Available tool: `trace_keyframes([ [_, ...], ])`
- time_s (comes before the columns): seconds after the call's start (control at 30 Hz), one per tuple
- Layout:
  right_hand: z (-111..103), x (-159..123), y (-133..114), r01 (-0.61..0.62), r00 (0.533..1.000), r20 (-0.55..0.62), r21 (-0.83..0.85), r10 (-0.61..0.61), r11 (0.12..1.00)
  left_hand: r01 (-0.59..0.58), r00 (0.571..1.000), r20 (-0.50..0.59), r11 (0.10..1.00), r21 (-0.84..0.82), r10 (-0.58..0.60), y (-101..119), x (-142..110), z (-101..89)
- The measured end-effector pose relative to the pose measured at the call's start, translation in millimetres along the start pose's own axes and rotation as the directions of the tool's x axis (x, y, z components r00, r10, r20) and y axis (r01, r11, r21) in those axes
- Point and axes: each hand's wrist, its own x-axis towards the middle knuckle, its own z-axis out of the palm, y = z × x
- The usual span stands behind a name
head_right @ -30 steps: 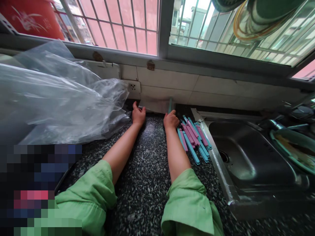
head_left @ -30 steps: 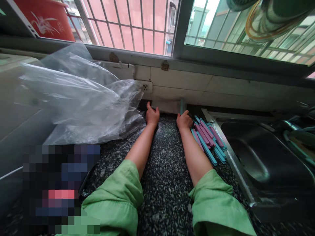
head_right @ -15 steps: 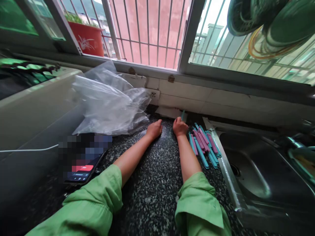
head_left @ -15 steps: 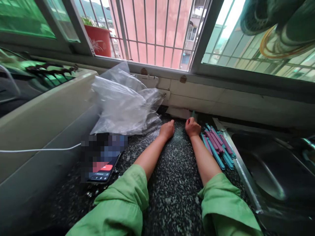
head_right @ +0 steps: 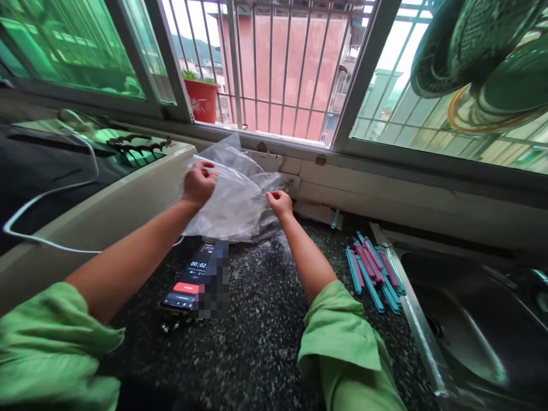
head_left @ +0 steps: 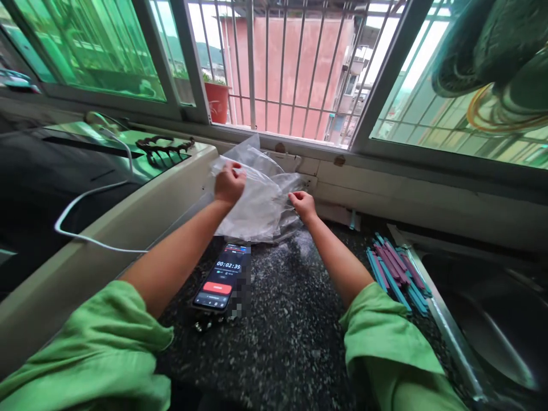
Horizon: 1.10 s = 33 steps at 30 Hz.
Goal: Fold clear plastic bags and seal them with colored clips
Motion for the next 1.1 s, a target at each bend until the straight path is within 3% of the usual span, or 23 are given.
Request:
trace_keyframes([
  [0.1, 23.0, 14.4, -13.1, -0.022, 1.000, -0.007, 0.097, 0.023, 0.995, 0.127, 0.990, -0.070, 0.984, 0.128, -0.119, -13.4, 12.7, -28.9],
  [0.23, 42.5, 17.2, -19.9, -0.035, 0.999, -0.028, 0.177, 0.041, 0.984, 0.255, 0.961, 0.035, 0.929, 0.267, -0.274, -18.1, 13.1, -36.5],
  [0.33, 43.5, 12.1, -23.2, -0.030, 0.998, -0.050, 0.220, 0.042, 0.975, 0.224, 0.941, 0.186, 0.933, 0.282, -0.282, -19.6, 12.2, -32.5],
  [0.4, 36.3, 5.9, -25.0, -0.015, 0.997, -0.067, 0.249, 0.033, 0.968, 0.179, 0.948, 0.219, 0.957, 0.228, -0.230, -19.5, 10.3, -30.4],
  [0.5, 13.2, -8.6, -25.4, 0.019, 0.996, -0.089, 0.293, 0.008, 0.956, 0.142, 0.971, 0.183, 0.988, 0.062, -0.152, -15.0, 2.2, -29.9],
  [0.6, -22.9, -31.3, -19.5, 0.058, 0.992, -0.121, 0.326, -0.020, 0.944, 0.088, 0.984, 0.170, 0.977, -0.196, -0.054, -4.0, -16.6, -30.6],
  [0.7, -66.5, -66.1, -4.8, 0.079, 0.989, -0.145, 0.326, -0.032, 0.942, 0.043, 0.979, 0.200, 0.907, -0.420, 0.046, 9.5, -50.8, -29.8],
  [0.8, -107.8, -114.9, 16.9, 0.136, 0.979, -0.182, 0.257, -0.090, 0.957, 0.014, 0.966, 0.229, 0.853, -0.522, 0.124, 18.5, -99.4, -25.3],
  [0.93, -146.1, -188.8, 48.1, 0.159, 0.978, -0.143, 0.053, -0.150, 0.986, -0.004, 0.908, 0.347, 0.834, -0.551, 0.234, 18.6, -167.3, -15.4],
  [1.1, -174.7, -246.4, 83.6, 0.168, 0.982, 0.111, -0.117, -0.156, 0.979, -0.169, 0.782, 0.447, 0.839, -0.517, 0.434, 7.3, -219.7, -6.6],
])
